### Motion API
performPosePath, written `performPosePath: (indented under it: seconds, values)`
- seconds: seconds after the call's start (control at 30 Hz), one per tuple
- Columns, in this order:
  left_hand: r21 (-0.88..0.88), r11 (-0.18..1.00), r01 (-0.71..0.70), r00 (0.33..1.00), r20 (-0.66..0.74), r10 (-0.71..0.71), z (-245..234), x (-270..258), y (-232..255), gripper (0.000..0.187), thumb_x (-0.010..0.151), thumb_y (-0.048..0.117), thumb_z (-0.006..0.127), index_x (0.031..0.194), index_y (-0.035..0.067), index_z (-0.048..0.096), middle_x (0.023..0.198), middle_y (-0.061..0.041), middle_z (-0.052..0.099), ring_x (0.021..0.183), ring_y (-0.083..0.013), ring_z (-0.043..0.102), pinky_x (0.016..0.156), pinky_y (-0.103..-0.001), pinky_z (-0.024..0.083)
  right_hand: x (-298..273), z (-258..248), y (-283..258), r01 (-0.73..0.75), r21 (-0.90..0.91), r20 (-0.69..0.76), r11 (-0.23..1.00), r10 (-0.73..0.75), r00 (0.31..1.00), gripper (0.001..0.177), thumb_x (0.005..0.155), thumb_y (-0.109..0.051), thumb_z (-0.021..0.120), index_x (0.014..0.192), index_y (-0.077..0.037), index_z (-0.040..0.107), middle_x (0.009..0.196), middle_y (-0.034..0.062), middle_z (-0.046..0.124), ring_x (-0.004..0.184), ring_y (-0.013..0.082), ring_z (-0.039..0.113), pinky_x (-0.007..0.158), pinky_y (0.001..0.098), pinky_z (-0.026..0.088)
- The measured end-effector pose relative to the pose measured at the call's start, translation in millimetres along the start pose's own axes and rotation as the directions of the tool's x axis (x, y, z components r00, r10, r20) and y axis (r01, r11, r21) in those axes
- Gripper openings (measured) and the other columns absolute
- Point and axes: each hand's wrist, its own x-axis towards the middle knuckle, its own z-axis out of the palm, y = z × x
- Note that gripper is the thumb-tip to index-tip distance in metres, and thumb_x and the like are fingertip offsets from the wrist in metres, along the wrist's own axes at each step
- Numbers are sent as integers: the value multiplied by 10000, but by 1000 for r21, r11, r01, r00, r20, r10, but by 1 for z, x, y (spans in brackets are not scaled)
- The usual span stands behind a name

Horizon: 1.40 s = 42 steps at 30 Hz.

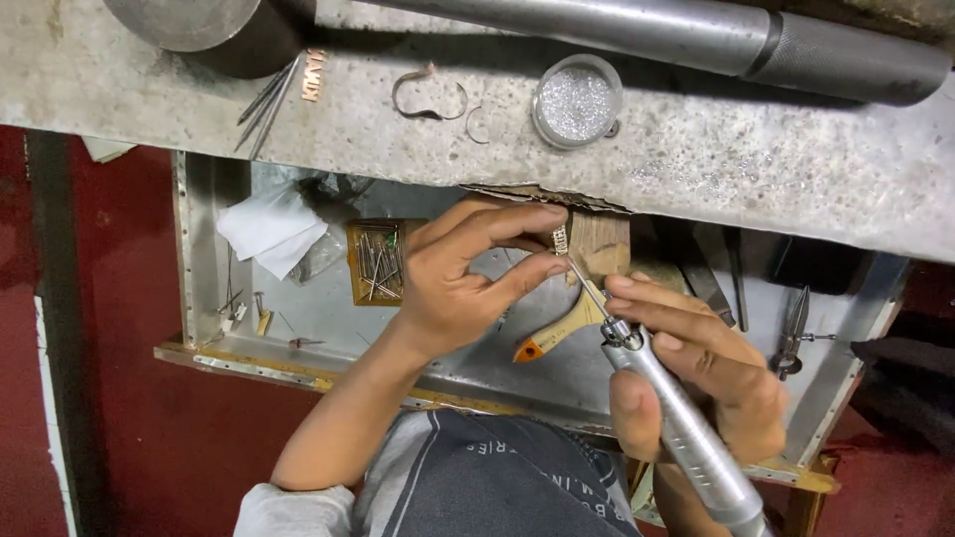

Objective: Polishing and inspecting a small metal jewelry piece using a rotary tool and a magnifying glass at a workbench.

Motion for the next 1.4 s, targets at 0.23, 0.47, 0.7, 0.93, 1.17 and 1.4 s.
performPosePath:
  seconds: [0.23,0.47,0.7,0.93,1.17,1.4]
  values:
    - [-9,999,-32,999,-6,32,0,1,-1,360,883,77,889,1182,20,697,1131,-128,758,1036,-210,779,956,-295,668,-2,0,3,-75,-19,65,997,76,995,289,931,-238,588,934,47,541,1067,317,687,1097,472,747,1011,546,676]
    - [-9,987,-161,987,17,162,-1,3,-12,367,890,66,893,1183,14,679,1123,-128,756,1042,-237,781,959,-316,681,2,3,0,-94,-21,27,995,95,995,335,911,-230,584,914,104,558,1001,340,692,1023,458,765,939,507,693]
    - [-53,983,-175,984,8,175,0,2,-16,394,877,45,907,1190,22,669,1131,-155,738,1063,-271,791,987,-329,690,-4,-4,7,-95,4,84,995,95,992,282,946,-245,601,1056,10,553,1069,305,705,1121,446,763,1041,520,679]
    - [-28,979,-203,979,26,203,-2,3,-15,358,905,50,885,1188,21,668,1144,-172,731,1059,-282,790,979,-344,694,-5,-7,9,-105,-14,108,994,106,989,267,936,-246,613,1046,-14,540,1082,313,704,1124,446,764,1033,511,678]
    - [-37,980,-195,980,28,196,-2,4,-12,353,913,40,877,1192,18,662,1145,-185,727,1065,-290,787,984,-349,692,-8,-7,13,-84,-21,96,996,85,992,290,927,-266,617,1028,2,569,1073,294,710,1107,436,768,1016,496,683]
    - [-55,977,-205,979,9,205,0,4,-12,350,903,28,880,1177,13,662,1131,-194,725,1057,-301,788,974,-355,697,-5,-5,10,-96,-2,87,995,96,992,284,923,-253,614,993,11,538,1057,320,699,1099,461,761,1025,532,676]
